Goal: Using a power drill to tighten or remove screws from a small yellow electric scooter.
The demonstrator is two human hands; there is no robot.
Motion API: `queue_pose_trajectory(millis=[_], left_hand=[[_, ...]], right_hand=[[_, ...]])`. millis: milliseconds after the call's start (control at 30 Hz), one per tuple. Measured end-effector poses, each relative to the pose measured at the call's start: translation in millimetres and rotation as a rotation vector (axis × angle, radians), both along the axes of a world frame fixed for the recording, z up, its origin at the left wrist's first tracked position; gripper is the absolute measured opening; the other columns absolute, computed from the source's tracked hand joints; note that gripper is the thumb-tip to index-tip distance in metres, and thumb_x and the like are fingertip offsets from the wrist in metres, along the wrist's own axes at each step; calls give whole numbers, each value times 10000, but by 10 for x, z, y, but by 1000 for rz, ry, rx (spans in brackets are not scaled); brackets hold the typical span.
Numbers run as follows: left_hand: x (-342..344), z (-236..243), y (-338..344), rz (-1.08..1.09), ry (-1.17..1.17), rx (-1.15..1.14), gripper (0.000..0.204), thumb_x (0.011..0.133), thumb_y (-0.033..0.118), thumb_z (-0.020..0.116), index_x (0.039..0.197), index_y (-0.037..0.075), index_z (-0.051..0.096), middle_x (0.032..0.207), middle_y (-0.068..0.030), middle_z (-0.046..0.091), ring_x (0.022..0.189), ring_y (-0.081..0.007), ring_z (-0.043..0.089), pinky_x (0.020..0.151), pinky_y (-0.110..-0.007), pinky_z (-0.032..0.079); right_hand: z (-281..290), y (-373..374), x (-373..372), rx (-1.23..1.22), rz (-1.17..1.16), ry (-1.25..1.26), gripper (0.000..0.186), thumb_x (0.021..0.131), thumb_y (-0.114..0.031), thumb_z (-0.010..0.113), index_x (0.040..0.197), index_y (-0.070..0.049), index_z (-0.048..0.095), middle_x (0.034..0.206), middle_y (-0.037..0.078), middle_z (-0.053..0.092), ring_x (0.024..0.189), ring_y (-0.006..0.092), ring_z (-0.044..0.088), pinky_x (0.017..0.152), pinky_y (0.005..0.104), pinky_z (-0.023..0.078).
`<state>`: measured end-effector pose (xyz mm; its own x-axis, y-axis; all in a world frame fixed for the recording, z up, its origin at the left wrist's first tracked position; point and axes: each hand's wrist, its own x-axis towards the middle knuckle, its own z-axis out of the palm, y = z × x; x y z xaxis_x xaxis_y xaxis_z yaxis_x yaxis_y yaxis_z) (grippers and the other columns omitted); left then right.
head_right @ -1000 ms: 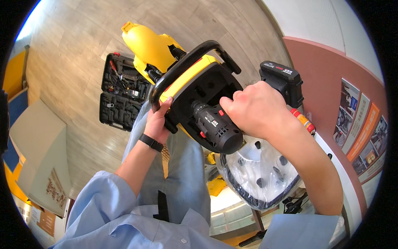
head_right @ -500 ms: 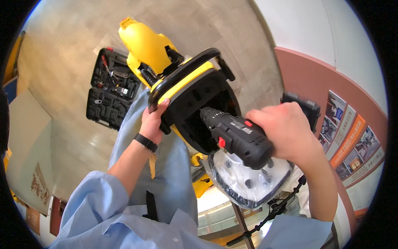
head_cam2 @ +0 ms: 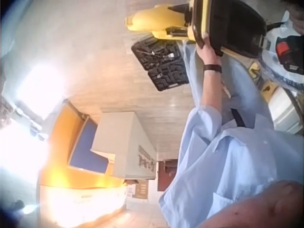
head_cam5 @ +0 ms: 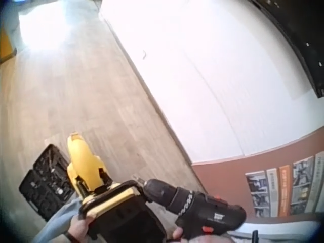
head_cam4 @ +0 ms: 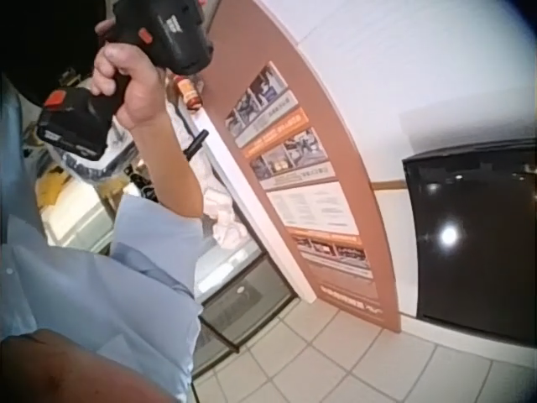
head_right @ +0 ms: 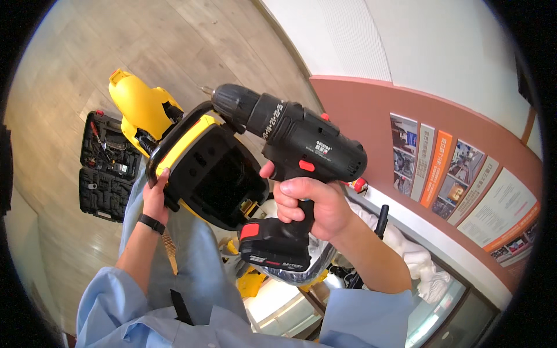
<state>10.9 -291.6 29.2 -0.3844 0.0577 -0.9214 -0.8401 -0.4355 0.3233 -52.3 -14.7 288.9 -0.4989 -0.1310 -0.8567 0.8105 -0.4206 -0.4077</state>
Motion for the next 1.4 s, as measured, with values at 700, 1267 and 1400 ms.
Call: queue_pose_trajectory(millis=[700,1267,1400], left_hand=[[22,1832,368,-286,-289,718,301,1062,375,490,1148,87,519,1093,-121,633,975,-178,642,848,-297,542],[361,1580,145,-397,-400,843,355,1042,393,436,1163,75,538,1112,-178,681,926,-224,706,787,-324,591],[316,1574,128,-433,-263,726,290,1022,301,508,1130,37,561,1077,-139,681,994,-211,678,837,-314,549]], right_hand=[[-111,-696,765,-120,-341,22,466,914,-89,586,1359,33,528,759,42,587,531,79,455,542,262,408],[-209,-852,1247,-224,-481,7,209,874,-33,600,1080,-30,562,711,50,564,533,114,473,563,295,428],[-171,-910,1199,-160,-432,6,303,908,-71,644,1195,-11,567,750,41,568,573,96,471,570,280,419]])
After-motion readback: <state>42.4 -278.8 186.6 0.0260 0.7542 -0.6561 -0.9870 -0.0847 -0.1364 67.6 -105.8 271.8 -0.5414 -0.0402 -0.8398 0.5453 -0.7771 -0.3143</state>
